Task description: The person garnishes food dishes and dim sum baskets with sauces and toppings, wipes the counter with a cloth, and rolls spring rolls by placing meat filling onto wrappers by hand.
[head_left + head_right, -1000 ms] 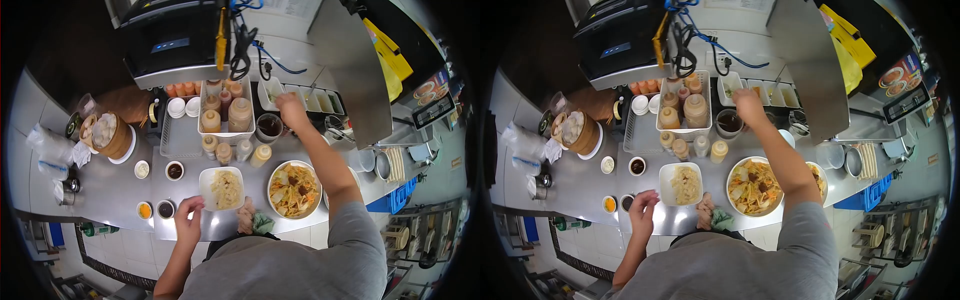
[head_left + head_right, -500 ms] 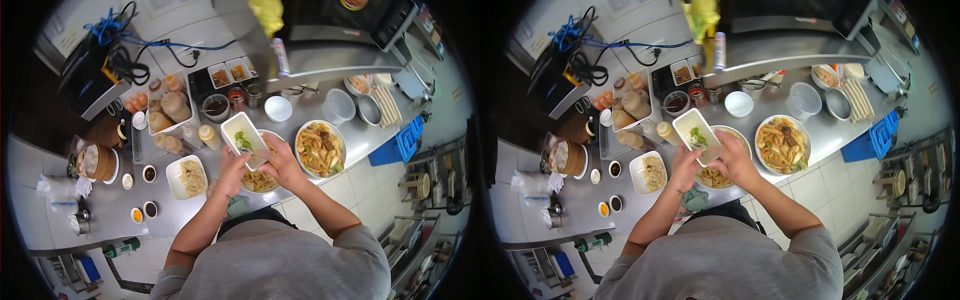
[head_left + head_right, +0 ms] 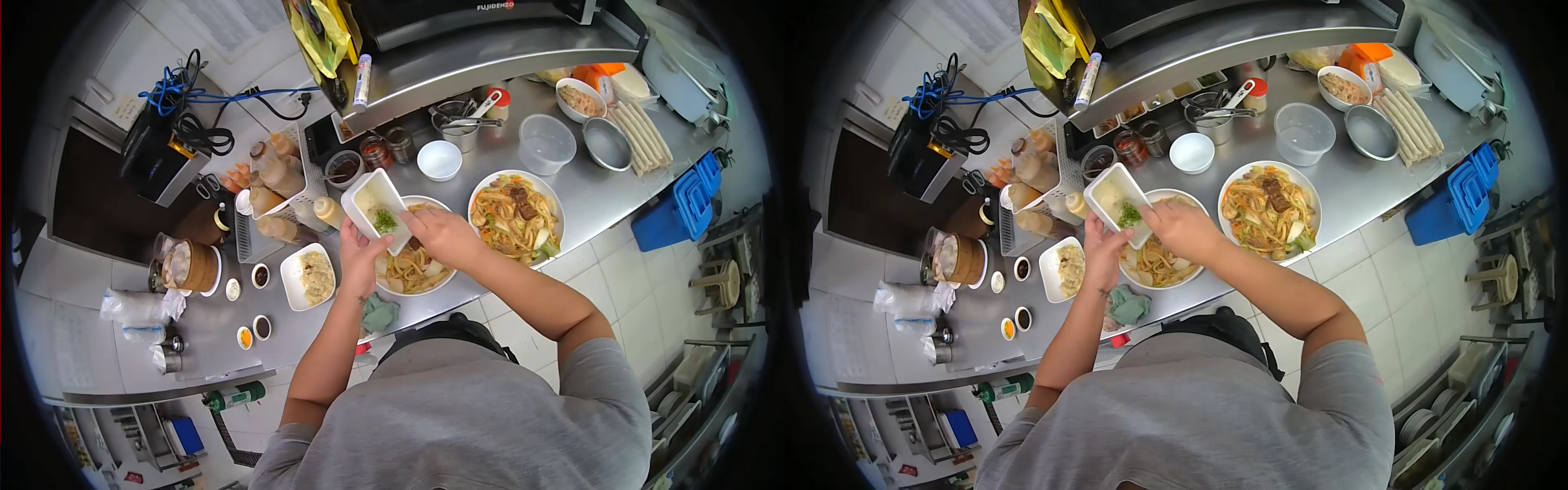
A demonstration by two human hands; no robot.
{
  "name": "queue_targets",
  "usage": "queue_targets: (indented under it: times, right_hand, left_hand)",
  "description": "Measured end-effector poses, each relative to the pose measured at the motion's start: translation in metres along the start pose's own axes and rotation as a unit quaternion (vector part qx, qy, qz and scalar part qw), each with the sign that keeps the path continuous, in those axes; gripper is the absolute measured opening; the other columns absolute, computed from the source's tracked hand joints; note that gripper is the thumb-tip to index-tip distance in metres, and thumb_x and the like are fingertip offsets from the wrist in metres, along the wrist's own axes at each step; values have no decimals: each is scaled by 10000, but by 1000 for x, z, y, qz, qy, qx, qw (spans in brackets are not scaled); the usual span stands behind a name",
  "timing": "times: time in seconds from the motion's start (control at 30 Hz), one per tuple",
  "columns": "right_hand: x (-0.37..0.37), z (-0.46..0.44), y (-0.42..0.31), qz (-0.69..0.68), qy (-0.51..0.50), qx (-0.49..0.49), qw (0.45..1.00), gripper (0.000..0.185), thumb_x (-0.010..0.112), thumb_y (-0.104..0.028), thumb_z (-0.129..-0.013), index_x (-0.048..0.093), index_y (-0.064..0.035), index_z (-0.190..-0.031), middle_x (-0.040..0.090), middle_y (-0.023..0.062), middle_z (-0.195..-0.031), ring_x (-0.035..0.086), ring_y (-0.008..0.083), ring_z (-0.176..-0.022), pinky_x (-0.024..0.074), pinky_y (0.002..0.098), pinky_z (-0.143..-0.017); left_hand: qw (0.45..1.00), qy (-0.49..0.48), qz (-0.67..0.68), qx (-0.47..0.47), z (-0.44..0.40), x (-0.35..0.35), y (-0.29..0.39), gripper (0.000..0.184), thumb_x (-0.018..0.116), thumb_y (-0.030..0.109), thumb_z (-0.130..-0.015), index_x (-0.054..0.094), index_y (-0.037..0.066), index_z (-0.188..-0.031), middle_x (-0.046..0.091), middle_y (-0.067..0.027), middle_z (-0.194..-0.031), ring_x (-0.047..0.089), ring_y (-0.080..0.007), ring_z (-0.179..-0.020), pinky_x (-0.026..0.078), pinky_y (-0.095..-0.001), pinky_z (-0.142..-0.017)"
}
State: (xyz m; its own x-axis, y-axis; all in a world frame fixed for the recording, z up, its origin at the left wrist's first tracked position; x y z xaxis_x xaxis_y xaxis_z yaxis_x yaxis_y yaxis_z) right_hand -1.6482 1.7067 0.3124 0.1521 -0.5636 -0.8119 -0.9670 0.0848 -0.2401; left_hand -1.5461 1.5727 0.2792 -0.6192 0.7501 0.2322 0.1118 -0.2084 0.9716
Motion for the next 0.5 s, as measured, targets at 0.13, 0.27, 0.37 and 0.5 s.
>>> queue_targets:
  times: [0.13, 0.27, 0.37, 0.5]
  right_hand:
    - [10, 9, 0, -45, -12, 96, 994, 350, 582, -65, -760, 584, 2, -1103, 648, 154, -850, 655, 309, -751, 533, 376, -684]
    - [32, 14, 9, -236, 90, 216, 943, 189, 560, -80, -847, 655, -2, -991, 617, 116, -657, 617, 251, -561, 492, 357, -519]
    - [62, 27, 21, -571, -82, 506, 641, 192, 548, -124, -921, 646, 23, -996, 538, 29, -606, 475, 120, -469, 340, 244, -413]
    - [45, 27, 22, -637, -71, 515, 569, 186, 530, -109, -934, 645, 23, -997, 504, -9, -606, 383, 62, -466, 267, 202, -407]
  left_hand:
    - [999, 33, 39, -10, -1, -1, -4, 847, 722, -44, -708, 222, 16, -1389, 386, -134, -1371, 433, -259, -1238, 397, -373, -1026]
    - [997, 67, 39, -9, -1, -2, -8, 851, 726, -52, -704, 225, 19, -1388, 386, -132, -1370, 435, -260, -1237, 396, -374, -1025]
    - [997, 70, 31, -3, -1, -7, -16, 849, 725, -60, -696, 233, 27, -1383, 396, -128, -1363, 438, -257, -1235, 395, -377, -1026]
    - [995, 90, 44, 13, 3, -23, -19, 848, 723, -69, -679, 249, 39, -1374, 420, -118, -1343, 448, -247, -1228, 395, -381, -1027]
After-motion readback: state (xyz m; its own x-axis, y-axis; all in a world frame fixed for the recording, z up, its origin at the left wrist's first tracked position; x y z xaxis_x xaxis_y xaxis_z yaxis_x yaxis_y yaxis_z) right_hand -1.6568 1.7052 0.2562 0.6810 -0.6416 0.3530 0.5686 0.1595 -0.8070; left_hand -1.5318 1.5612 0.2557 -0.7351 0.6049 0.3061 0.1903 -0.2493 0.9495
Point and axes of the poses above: each hand's wrist, its own z-axis away from the middle knuckle, its own x-axis out of the palm, y = z × x, the point moved 5 cm from there along -z, towards the middle knuckle
